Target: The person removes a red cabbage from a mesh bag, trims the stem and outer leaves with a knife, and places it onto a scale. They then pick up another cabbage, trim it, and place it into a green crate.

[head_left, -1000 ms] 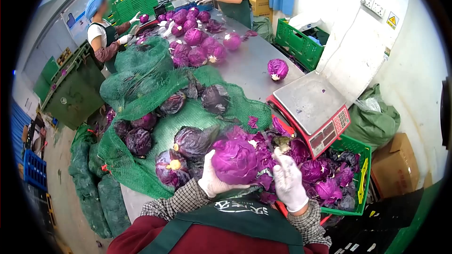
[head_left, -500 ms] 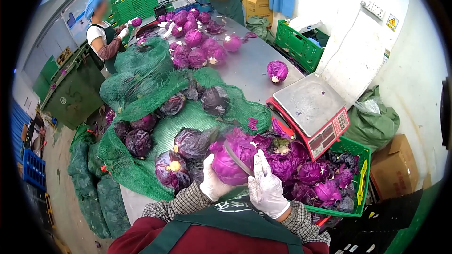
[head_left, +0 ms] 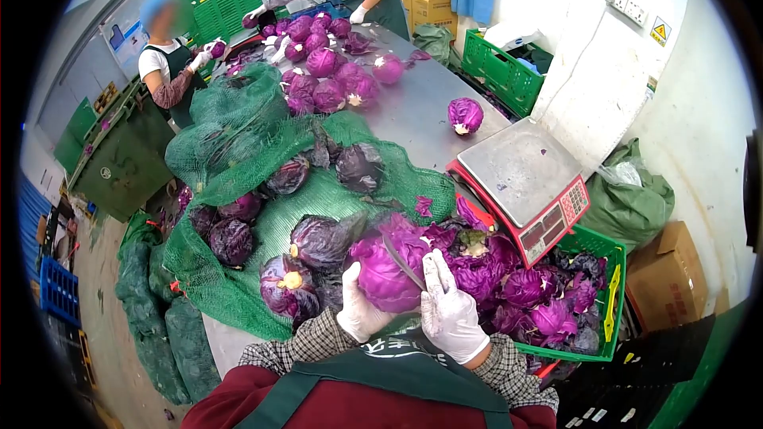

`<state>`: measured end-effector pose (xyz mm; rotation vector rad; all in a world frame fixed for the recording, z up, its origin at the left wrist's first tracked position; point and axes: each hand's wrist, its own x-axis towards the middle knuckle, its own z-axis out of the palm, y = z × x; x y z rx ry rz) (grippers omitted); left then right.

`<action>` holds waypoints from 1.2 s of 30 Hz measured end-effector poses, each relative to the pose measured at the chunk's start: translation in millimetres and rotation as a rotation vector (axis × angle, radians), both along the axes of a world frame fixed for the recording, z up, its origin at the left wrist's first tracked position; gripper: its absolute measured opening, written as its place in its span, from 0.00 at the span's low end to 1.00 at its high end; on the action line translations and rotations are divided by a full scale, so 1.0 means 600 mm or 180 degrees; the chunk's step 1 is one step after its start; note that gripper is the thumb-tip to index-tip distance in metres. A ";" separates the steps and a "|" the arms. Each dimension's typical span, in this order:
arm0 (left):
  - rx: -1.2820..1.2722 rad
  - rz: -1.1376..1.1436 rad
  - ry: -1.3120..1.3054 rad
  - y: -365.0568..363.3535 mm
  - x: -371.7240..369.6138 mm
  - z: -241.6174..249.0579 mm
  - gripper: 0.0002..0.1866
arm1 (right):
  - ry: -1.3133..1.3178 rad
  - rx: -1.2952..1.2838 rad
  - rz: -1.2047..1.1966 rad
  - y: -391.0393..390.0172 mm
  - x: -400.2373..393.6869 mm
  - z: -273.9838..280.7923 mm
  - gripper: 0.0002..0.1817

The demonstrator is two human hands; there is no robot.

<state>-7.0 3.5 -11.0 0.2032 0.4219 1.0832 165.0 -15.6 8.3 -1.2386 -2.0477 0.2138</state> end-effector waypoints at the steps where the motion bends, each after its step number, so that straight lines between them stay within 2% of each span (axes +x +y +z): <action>1: 0.0057 0.0044 0.0042 -0.001 0.001 -0.001 0.49 | 0.0010 -0.0001 -0.0021 0.000 -0.001 0.001 0.31; 8: 0.0208 -0.0119 -0.0048 -0.003 0.000 0.014 0.49 | 0.0406 0.0223 0.0128 0.004 0.009 0.000 0.25; 9: 0.0206 -0.0142 -0.0036 -0.003 -0.001 0.014 0.49 | 0.0686 0.0112 0.0113 0.002 0.007 0.014 0.21; 12: -0.0060 -0.0744 -0.0625 0.007 -0.027 -0.005 0.47 | 0.1101 -0.0016 0.0221 0.002 0.016 0.019 0.17; 13: -0.0137 -0.0834 -0.0570 0.012 -0.028 0.002 0.45 | 0.0955 0.0100 0.0210 0.007 0.027 0.006 0.16; 15: -0.0173 -0.1077 -0.0341 0.017 -0.026 0.001 0.44 | 0.2254 -0.1137 0.0038 0.002 0.050 0.006 0.17; 16: -0.0240 -0.1134 -0.0398 0.015 -0.026 0.002 0.45 | 0.2928 -0.1503 0.0089 0.006 0.056 0.040 0.19; 17: -0.0308 -0.1190 -0.0454 0.013 -0.027 0.003 0.45 | 0.2985 -0.1594 0.0011 0.011 0.069 0.054 0.20; 18: -0.0370 -0.1203 -0.0558 0.012 -0.029 0.001 0.45 | 0.1651 -0.1405 -0.0009 0.023 0.106 0.032 0.19; 20: -0.0495 -0.1247 -0.0780 0.009 -0.033 -0.006 0.45 | 0.0378 -0.1362 -0.0939 0.036 0.097 0.025 0.23; 21: -0.0368 -0.1270 -0.0618 0.013 -0.032 -0.014 0.46 | 0.0993 -0.1708 -0.0723 0.019 0.094 0.038 0.26; 22: -0.0302 -0.1245 -0.0549 0.014 -0.030 -0.017 0.46 | 0.1352 -0.1624 -0.0445 0.011 0.086 0.034 0.27; 25: -0.0195 -0.1123 -0.0426 0.013 -0.024 -0.018 0.45 | 0.0969 -0.0257 0.0307 0.017 0.067 0.017 0.24; 27: -0.0137 -0.1099 -0.0488 0.010 -0.027 -0.017 0.44 | 0.0836 -0.0127 0.0522 0.024 0.060 0.026 0.23; 28: -0.0024 -0.1083 -0.0237 0.009 -0.029 -0.011 0.44 | 0.0763 0.0044 0.0658 0.029 0.059 0.022 0.22; 31: 0.0213 -0.1127 0.0256 0.007 -0.040 -0.007 0.47 | 0.0898 -0.0389 0.0689 0.026 0.063 0.027 0.18; 34: 0.0700 -0.1200 0.0712 0.014 -0.051 -0.019 0.45 | 0.1067 -0.0235 0.0626 0.022 0.064 0.036 0.14; 35: 0.0711 -0.1051 0.0759 0.012 -0.048 0.006 0.45 | 0.1208 -0.0046 0.0503 0.021 0.063 0.031 0.13; 36: 0.0919 -0.0937 0.0919 0.014 -0.049 -0.004 0.44 | 0.1348 0.0050 0.0362 0.023 0.063 0.030 0.04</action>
